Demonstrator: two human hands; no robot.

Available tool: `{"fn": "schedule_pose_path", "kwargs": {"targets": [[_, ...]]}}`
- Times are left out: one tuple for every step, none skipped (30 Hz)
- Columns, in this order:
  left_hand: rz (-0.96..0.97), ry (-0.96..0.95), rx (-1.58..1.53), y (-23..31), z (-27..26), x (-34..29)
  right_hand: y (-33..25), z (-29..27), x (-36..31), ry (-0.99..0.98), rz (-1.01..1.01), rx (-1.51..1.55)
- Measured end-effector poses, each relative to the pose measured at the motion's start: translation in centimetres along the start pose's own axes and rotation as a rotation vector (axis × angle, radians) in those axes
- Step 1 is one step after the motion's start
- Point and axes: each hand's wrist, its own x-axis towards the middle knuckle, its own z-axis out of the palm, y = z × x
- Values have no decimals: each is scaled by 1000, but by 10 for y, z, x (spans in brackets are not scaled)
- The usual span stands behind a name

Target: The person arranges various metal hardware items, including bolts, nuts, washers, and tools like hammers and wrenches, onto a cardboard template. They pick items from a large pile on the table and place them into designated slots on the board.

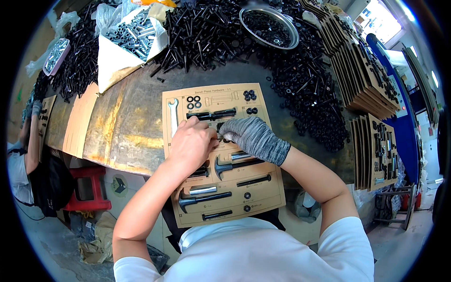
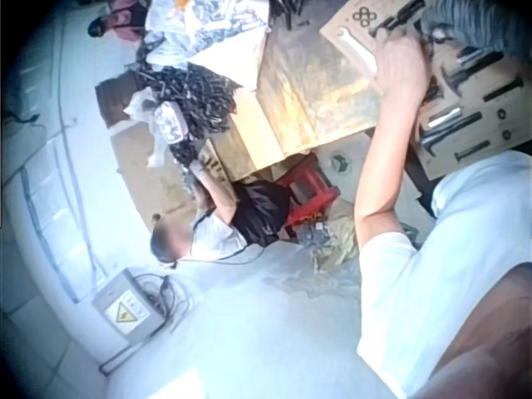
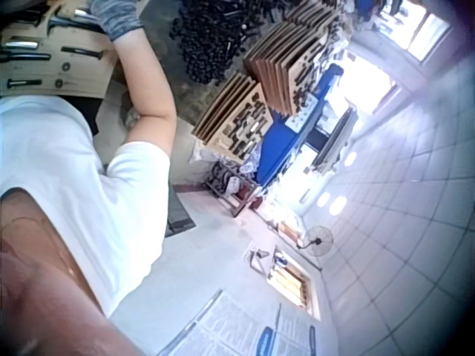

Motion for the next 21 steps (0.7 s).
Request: {"fn": "schedule_pose_path", "kwargs": {"targets": [[2,10,6,0,-1,0,3,2,-2,24,-23,3],[3,21,11,0,-1,0,6,3,-3,49,-47,7],[-3,39,15,-1,-1,-1,9,3,-3,59,-51,3],[-11,58,20,-3,-1,-3,10,1,-4,59,-46,31],[-19,77,25,-5,-2,-6,10,-3,-5,59,-42,59],[-13,80,17,-6,-4,-8,10,-5,-5,58,-38,87],[-3,84,8,-7,-7,-11,9,-6,-6,76,-52,78],[7,87,-1,-7,-8,-12,7,-9,-6,8,3,68],[25,90,-31,-6,-6,-14,3,-13,-6,-60,59,58],[42,94,-60,-6,-4,-16,0,-14,-5,-128,112,49],[59,98,-90,-5,-2,-16,2,-12,-7,-107,71,12],[66,102,-94,-4,0,-15,6,-8,-10,-86,31,-24],[68,107,-97,-3,1,-14,7,-6,-12,-67,-13,-62],[71,112,-100,-3,2,-13,7,-5,-13,-79,-2,-97],[78,107,-101,-4,4,-11,6,-5,-13,-92,11,-132],[85,102,-102,-7,7,-9,4,-5,-13,-104,23,-167],[92,97,-103,-8,9,-7,-4,-11,-13,-196,113,-207],[96,82,-109,-11,9,-6,-5,-11,-13,-198,110,-239],[103,66,-116,-14,9,-5,-4,-11,-13,-200,109,-272],[110,52,-124,-17,8,-4,-5,-11,-13,-202,107,-305],[126,45,-127,-20,7,-3,-8,-14,-13,-207,110,-290]]}}
